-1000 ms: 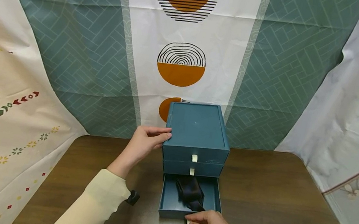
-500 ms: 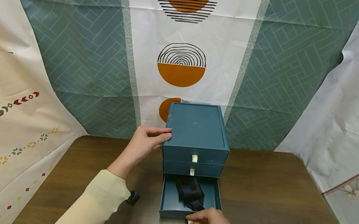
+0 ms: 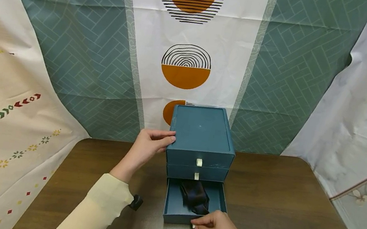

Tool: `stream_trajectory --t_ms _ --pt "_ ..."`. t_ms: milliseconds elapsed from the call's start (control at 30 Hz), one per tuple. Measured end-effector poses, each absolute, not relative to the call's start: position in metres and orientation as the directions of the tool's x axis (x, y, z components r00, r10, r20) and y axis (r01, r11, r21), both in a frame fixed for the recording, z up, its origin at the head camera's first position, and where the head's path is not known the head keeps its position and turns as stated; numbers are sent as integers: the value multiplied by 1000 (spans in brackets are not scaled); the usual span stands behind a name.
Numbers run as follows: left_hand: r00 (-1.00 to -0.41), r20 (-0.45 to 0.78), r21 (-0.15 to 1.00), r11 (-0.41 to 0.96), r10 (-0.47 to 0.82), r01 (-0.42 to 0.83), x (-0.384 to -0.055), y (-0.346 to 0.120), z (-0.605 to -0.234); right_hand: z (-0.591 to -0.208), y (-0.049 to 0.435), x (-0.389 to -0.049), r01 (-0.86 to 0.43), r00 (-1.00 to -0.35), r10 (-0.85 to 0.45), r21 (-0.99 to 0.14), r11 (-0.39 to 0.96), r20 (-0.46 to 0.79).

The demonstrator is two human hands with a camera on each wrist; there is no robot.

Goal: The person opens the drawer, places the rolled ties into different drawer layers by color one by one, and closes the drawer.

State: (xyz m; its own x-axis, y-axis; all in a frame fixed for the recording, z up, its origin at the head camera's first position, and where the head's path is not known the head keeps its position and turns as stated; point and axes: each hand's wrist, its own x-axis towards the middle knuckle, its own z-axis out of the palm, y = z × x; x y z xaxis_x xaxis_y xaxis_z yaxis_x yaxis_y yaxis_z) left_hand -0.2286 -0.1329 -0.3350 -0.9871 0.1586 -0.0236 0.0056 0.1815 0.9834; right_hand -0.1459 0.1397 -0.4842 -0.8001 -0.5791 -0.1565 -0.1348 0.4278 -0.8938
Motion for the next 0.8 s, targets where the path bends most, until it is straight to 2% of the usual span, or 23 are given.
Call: stream_trajectory --t_ms 367,800 --pt "-989 -10 986 168 146 15 -244 -137 -359 -485 139 -144 -151 -823 -552 -888 434 -131" --pt "-990 11 983 178 141 37 -242 -137 -357 -486 138 -147 -199 -853 -513 -853 482 -90"
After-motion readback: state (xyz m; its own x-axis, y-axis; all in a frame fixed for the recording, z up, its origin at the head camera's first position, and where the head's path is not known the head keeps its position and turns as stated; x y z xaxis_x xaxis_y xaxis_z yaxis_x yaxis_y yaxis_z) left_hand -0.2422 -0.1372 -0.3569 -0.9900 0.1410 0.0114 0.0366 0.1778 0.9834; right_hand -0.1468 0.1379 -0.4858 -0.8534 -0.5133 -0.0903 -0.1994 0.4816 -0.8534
